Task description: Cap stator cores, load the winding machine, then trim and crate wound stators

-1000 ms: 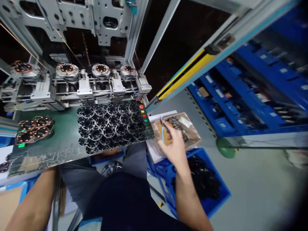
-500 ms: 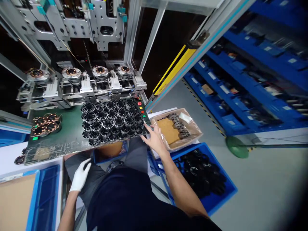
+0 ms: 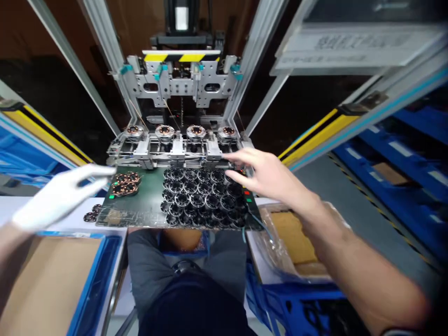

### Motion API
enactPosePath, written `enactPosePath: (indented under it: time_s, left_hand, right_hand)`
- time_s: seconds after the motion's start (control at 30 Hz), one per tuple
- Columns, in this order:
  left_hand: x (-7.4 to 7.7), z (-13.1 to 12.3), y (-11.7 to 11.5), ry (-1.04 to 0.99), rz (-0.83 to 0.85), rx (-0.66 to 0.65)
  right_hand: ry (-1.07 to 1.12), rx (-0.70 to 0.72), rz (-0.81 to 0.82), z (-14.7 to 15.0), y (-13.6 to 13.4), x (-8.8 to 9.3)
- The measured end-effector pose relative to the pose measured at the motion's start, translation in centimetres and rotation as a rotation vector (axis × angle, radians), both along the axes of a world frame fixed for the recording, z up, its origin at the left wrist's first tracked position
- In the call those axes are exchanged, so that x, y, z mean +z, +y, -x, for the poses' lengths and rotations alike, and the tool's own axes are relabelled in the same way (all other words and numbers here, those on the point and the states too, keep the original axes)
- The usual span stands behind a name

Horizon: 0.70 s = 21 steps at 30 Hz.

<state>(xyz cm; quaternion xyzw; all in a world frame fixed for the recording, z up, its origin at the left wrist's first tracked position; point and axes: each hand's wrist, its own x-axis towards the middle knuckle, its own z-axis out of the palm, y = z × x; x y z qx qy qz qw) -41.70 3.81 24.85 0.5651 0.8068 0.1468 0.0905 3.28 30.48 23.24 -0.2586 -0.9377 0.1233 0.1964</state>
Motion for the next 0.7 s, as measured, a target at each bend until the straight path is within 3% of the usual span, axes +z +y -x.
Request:
enactPosePath:
  time_s: [0.03,0.1,0.17,0.27,0.37,0.47,0.7]
  left_hand:
    - [1.3,1.3,3.8,0.111,-0.051,-0.028]
    - [2.0,3.7,11.2,0.323,-0.031,-0.091]
    - [0.8,5.7,17.4,0.383,0.018,-0.094]
    - [-2.4,7.8,23.3,0.423,0.081,-0.14]
    - [-5.1,8.7,26.1,0.422,0.094,-0.183]
    - [-6.3,8.9,27.4,0.414,0.065,-0.235]
    - [-5.7,10.1,27.5,0.382,0.049,-0.242]
  right_hand:
    - [-0.049,0.065,0.022,4.0,1.5,1.5]
    - [-0.251,0.006,0.033,12.0,4.4,2.9]
    - [-0.33,-0.054,0.006,19.2,7.0,2.7]
    - [-0.447,-0.119,-0.012,26.2,10.3,0.6]
    - [-0.559,-0.166,-0.024,29.0,12.5,-1.3]
    - [-0.597,-0.17,-0.062,29.5,13.5,-1.6]
    - [-0.47,-0.124,-0.115,30.4,14.0,1.5]
